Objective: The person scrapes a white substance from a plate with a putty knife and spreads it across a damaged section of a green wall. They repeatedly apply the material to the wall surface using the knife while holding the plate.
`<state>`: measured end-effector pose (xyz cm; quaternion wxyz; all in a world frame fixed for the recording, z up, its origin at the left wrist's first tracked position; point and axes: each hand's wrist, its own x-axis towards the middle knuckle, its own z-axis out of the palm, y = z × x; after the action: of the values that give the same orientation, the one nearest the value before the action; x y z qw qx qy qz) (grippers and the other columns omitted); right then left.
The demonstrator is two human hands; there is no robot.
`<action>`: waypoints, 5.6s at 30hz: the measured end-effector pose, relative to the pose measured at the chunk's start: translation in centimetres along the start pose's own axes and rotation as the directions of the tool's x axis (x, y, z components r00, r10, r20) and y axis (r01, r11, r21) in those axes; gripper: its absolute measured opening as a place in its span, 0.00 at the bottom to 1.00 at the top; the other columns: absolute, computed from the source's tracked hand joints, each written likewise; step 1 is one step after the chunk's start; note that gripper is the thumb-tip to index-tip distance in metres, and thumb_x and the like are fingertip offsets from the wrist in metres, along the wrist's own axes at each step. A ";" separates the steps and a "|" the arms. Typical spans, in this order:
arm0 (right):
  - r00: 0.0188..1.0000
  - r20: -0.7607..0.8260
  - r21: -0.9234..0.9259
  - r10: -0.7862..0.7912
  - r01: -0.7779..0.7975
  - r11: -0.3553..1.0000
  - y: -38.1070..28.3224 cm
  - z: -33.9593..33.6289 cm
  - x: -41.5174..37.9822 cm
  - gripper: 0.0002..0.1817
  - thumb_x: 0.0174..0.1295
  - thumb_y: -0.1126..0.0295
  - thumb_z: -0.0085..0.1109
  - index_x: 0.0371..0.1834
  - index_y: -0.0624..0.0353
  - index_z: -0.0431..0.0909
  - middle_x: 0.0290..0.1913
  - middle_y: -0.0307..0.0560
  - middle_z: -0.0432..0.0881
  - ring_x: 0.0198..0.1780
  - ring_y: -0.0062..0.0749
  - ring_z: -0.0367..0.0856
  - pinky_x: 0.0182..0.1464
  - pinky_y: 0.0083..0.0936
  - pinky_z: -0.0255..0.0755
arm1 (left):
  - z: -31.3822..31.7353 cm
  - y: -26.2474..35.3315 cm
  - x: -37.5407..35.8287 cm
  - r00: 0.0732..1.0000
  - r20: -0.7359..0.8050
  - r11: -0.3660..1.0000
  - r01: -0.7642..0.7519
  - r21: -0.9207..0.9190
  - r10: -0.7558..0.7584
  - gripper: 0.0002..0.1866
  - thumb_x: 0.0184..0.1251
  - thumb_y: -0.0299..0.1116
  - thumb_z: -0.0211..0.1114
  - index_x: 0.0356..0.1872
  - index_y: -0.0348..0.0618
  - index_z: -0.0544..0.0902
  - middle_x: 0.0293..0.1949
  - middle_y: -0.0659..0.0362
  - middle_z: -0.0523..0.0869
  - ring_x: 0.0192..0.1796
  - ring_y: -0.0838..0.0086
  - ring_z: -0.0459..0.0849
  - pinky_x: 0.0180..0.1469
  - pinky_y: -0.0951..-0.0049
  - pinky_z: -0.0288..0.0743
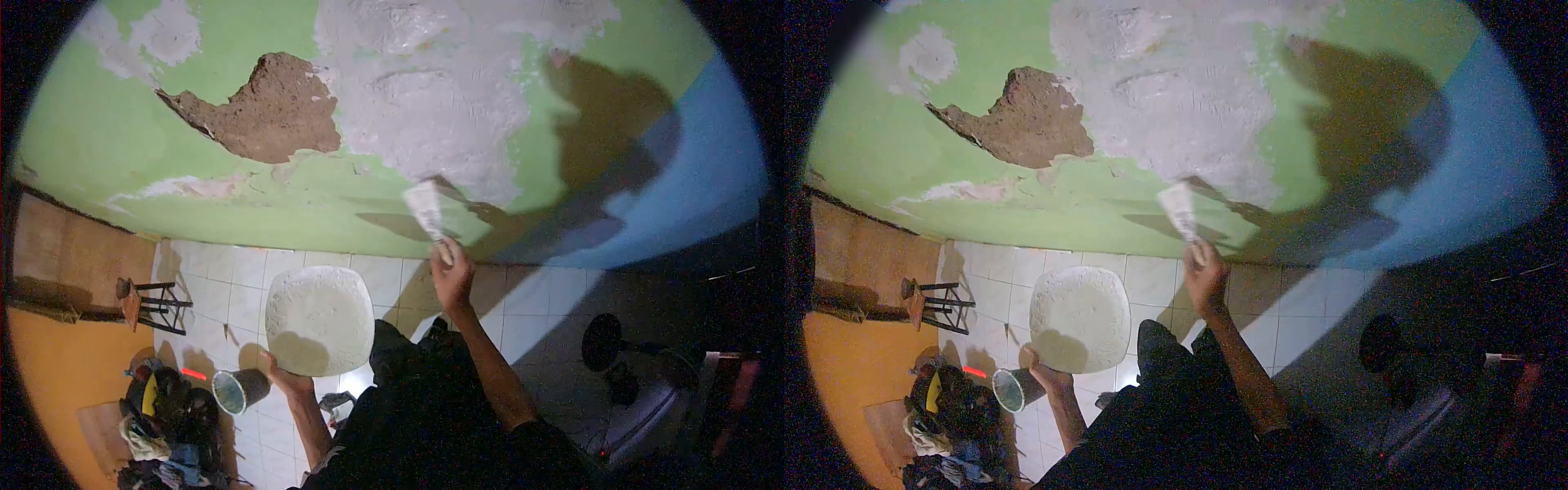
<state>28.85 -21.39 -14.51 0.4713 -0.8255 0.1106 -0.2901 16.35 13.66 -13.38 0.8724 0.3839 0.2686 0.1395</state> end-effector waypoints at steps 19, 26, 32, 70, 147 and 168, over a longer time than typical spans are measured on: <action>0.921 -0.311 -0.007 -0.235 0.245 0.970 -7.2 -7.8 9.5 0.07 0.59 0.75 0.67 0.38 0.65 0.81 0.39 0.54 0.86 0.40 0.38 0.86 0.44 0.29 0.77 | 2.0 0.3 1.2 0.995 0.038 0.995 0.092 0.024 -0.093 0.30 0.75 0.55 0.45 0.58 0.36 0.75 0.52 0.50 0.80 0.55 0.57 0.77 0.59 0.55 0.71; 0.945 -0.283 0.030 -0.163 0.178 0.984 -4.8 -6.9 3.0 0.10 0.59 0.78 0.66 0.43 0.67 0.80 0.38 0.55 0.86 0.40 0.40 0.86 0.44 0.30 0.77 | 2.7 0.6 1.6 0.990 0.022 0.990 0.137 0.044 -0.138 0.30 0.77 0.55 0.43 0.59 0.36 0.74 0.55 0.49 0.79 0.57 0.56 0.77 0.60 0.54 0.70; 0.816 -0.491 0.041 -0.305 0.371 0.928 -13.3 -8.5 11.1 0.10 0.60 0.77 0.65 0.44 0.67 0.79 0.38 0.54 0.85 0.39 0.40 0.86 0.42 0.31 0.77 | 3.6 0.7 1.8 0.987 0.086 0.987 0.126 0.103 -0.135 0.31 0.77 0.55 0.41 0.59 0.36 0.74 0.55 0.49 0.79 0.57 0.56 0.77 0.62 0.51 0.70; 0.899 -0.381 0.050 -0.216 0.253 0.966 -6.9 -6.0 9.1 0.10 0.62 0.76 0.63 0.45 0.67 0.79 0.39 0.55 0.84 0.41 0.35 0.85 0.44 0.30 0.76 | 2.4 -0.3 2.2 0.963 0.175 0.978 0.206 0.020 -0.206 0.33 0.78 0.54 0.33 0.64 0.33 0.68 0.60 0.45 0.75 0.62 0.51 0.74 0.66 0.48 0.67; 0.900 -0.366 0.101 -0.238 0.292 0.951 -7.1 -7.1 8.2 0.11 0.60 0.76 0.64 0.46 0.64 0.79 0.42 0.52 0.86 0.43 0.35 0.86 0.46 0.29 0.78 | 0.2 0.2 0.6 0.951 0.160 0.963 0.248 0.110 -0.263 0.31 0.77 0.53 0.40 0.63 0.34 0.70 0.62 0.45 0.74 0.64 0.51 0.72 0.68 0.47 0.63; 0.911 -0.412 0.223 -0.020 0.122 0.967 -0.1 -2.8 3.3 0.14 0.61 0.79 0.63 0.49 0.68 0.77 0.48 0.58 0.84 0.45 0.36 0.85 0.50 0.31 0.78 | 2.5 0.1 -0.3 0.952 0.056 0.951 0.298 0.082 -0.303 0.29 0.79 0.49 0.36 0.67 0.35 0.66 0.64 0.45 0.72 0.66 0.51 0.71 0.69 0.47 0.62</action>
<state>29.85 -24.84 -12.12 0.5248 -0.6866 0.1394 -0.4834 17.59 12.07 -11.80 0.8776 0.3743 0.2990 -0.0176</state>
